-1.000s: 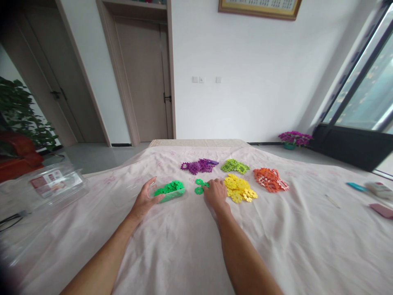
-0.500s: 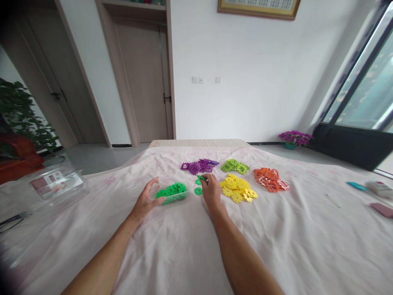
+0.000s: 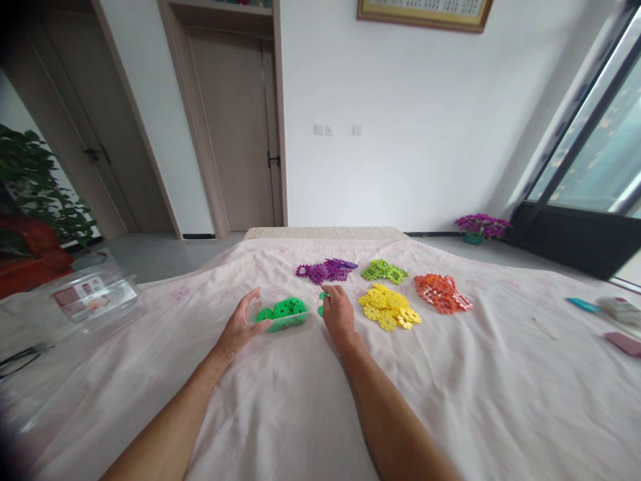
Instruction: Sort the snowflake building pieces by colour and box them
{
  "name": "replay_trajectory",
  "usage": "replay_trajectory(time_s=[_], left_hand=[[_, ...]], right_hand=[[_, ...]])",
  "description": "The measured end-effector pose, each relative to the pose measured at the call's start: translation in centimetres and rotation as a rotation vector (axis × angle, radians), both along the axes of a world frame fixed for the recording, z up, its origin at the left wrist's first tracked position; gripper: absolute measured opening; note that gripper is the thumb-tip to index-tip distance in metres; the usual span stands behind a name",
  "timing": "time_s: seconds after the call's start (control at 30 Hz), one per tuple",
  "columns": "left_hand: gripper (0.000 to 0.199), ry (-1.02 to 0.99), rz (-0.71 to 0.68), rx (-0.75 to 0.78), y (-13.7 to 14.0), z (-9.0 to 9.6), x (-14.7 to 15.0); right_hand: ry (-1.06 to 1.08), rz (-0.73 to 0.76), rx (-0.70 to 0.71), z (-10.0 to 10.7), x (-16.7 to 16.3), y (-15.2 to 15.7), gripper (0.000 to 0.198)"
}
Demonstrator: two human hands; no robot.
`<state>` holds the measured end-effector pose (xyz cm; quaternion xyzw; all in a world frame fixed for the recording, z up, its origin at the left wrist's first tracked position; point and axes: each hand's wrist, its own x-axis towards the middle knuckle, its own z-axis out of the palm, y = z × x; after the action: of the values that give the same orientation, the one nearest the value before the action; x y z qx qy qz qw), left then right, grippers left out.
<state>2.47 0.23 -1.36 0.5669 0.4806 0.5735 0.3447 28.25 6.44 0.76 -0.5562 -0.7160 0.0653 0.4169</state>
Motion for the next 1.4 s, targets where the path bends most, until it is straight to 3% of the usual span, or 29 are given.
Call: replay_trajectory(time_s=[0.13,0.27,0.43,0.63,0.83,0.97,1.17,1.4], left_hand=[[0.091,-0.028,-0.015,0.003,0.0,-0.1,0.1],[0.088,-0.032,-0.021,0.008,-0.1,0.0,0.1],[0.088,-0.027,-0.017,0.005,-0.1,0.1,0.1],[0.088,-0.032,-0.021,-0.006,-0.1,0.0,0.1],[0.088,-0.017,-0.014,-0.002,-0.2,0.1,0.1],[0.088,-0.004,-0.017,0.014,0.1,-0.3,-0.1],[0.087,0.021,-0.031,0.013,0.3,-0.8,-0.3],[0.088,0.01,-0.023,0.006,0.1,-0.4,-0.1]], right_hand=[[-0.158,-0.159,-0.193,-0.2,1.5,0.5,0.022],[-0.251,-0.151,-0.288,0.0,1.8,0.3,0.025],[-0.28,-0.092,-0.288,0.3,1.9,0.1,0.022],[-0.155,-0.09,-0.324,-0.4,2.2,0.8,0.023],[-0.05,-0.142,-0.223,-1.8,2.7,2.4,0.029],[-0.167,-0.129,-0.181,-1.8,2.6,2.7,0.039],[-0.443,-0.138,-0.216,-1.1,1.7,2.4,0.035],[-0.348,-0.117,-0.246,-1.4,2.0,2.8,0.031]])
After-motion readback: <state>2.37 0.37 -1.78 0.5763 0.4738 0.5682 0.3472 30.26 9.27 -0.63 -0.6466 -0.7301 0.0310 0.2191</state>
